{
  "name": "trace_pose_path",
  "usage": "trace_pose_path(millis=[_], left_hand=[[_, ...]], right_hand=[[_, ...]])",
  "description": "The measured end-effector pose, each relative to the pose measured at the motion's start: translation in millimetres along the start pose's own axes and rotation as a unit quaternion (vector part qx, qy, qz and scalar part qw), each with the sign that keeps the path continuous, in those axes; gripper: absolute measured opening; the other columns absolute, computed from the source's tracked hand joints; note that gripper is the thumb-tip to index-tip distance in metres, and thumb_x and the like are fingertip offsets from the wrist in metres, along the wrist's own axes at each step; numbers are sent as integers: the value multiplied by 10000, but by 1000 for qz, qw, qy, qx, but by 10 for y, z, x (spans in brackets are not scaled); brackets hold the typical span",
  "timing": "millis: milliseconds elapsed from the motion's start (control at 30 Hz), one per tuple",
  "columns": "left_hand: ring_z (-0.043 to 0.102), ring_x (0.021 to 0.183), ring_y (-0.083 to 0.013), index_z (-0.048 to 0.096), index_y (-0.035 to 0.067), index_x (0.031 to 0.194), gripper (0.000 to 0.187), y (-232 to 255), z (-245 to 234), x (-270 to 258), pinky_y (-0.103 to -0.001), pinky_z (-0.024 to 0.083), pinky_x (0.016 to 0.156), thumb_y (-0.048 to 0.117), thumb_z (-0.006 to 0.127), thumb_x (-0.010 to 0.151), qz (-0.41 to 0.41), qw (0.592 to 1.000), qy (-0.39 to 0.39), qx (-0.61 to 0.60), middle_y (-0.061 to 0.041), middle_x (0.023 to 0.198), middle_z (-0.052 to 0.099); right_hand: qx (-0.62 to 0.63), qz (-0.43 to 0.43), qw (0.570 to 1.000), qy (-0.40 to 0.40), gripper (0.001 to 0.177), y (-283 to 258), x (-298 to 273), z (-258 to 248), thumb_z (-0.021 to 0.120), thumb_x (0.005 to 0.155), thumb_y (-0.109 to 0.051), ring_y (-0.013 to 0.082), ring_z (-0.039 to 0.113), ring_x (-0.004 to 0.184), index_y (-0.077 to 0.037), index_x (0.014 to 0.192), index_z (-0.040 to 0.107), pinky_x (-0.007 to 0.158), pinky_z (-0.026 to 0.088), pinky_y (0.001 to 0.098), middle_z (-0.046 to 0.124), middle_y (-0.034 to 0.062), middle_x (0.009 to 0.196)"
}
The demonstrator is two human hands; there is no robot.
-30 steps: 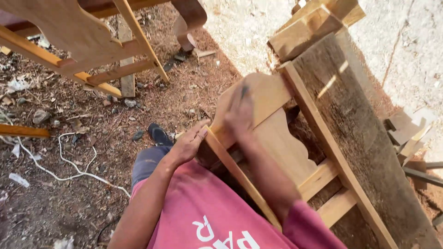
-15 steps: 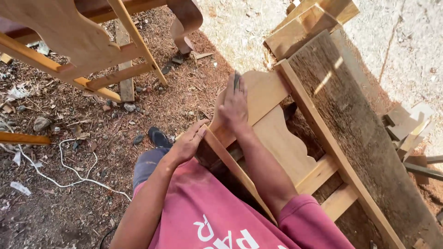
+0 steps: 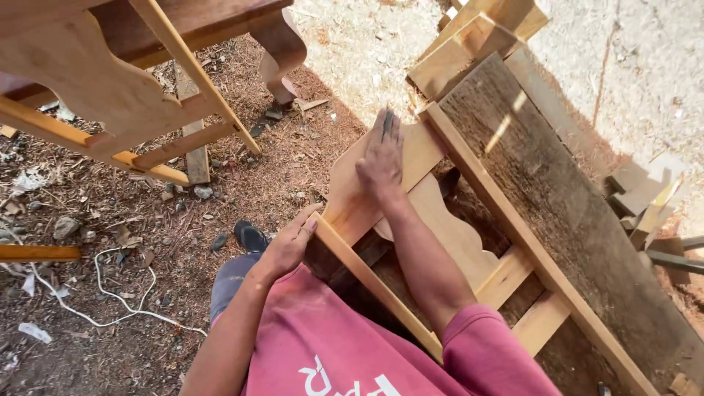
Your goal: The person sands the frame and seat of a wooden chair using a sanding block. They work on the edges and flat surfaces of the chair components, which are placed on a workbench, and occasionally reposition the chair to access different areas.
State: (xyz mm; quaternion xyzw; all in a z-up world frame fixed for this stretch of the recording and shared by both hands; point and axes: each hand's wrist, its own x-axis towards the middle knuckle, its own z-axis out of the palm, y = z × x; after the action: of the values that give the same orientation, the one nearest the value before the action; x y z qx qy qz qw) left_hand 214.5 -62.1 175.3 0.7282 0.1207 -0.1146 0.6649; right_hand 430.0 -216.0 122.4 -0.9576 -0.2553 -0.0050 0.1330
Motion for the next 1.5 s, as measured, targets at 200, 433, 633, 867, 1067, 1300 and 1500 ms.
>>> trace_pose_path(millis=[200,433,633,867,1067,1300,1500], left_hand=[[460,1413,-428,497,157,1520,457,-195,-2,29,-538,330,1188,287,421,1089,-24,1000,-3,-6,-215,1495,544],[451,1397,-473,486,187,1527,454,-70,-7,2,-568,334,1177,272,401,1090,-28,1000,-5,4,-264,1467,550],[474,1399,-424,508,206,1517,444,-140,44,33,-538,361,1170,294,424,1090,-26,1000,15,-3,-197,1470,570],[426,1405,-492,455,167,1536,460,-138,26,-2,-583,339,1167,290,397,1096,-2,1000,-4,-19,-265,1490,514],[447,1410,-459,456,187,1539,460,-43,9,1,-553,341,1178,292,398,1095,-35,999,-1,-20,-241,1499,525],[448,1394,-494,406,175,1557,492,-15,-11,-7,-560,320,1196,337,396,1093,-81,997,-5,-7,-299,1481,510],[470,1382,-467,391,256,1567,480,-205,77,23,-536,337,1197,349,392,1096,-109,994,-7,-10,-282,1452,538]], right_hand=[[45,-103,989,-97,1019,-846,-1092,-388,659,774,-285,496,202,1533,55,1611,188,1237,179,570,242,321,1646],[43,-19,999,-10,894,379,4,-135,478,787,-263,494,276,1498,29,1599,247,1238,202,556,284,376,1581],[87,-182,979,-11,1398,-153,-1091,299,-150,673,-935,447,143,1540,37,1626,168,1258,114,515,185,297,1661],[-54,-151,986,-42,1335,875,-478,120,-123,713,-923,326,59,1584,-15,1670,86,1253,86,517,76,187,1731],[17,-130,991,-39,1143,141,-765,-402,536,566,-25,448,291,1522,-8,1654,184,1238,197,583,279,278,1661],[91,-354,914,-176,971,147,-1770,-444,179,883,-625,284,51,1604,-36,1654,138,1239,-139,486,215,144,1704],[113,-391,906,-114,982,-28,-1449,-157,127,896,-633,318,8,1596,-3,1649,133,1246,-140,469,194,123,1714]])
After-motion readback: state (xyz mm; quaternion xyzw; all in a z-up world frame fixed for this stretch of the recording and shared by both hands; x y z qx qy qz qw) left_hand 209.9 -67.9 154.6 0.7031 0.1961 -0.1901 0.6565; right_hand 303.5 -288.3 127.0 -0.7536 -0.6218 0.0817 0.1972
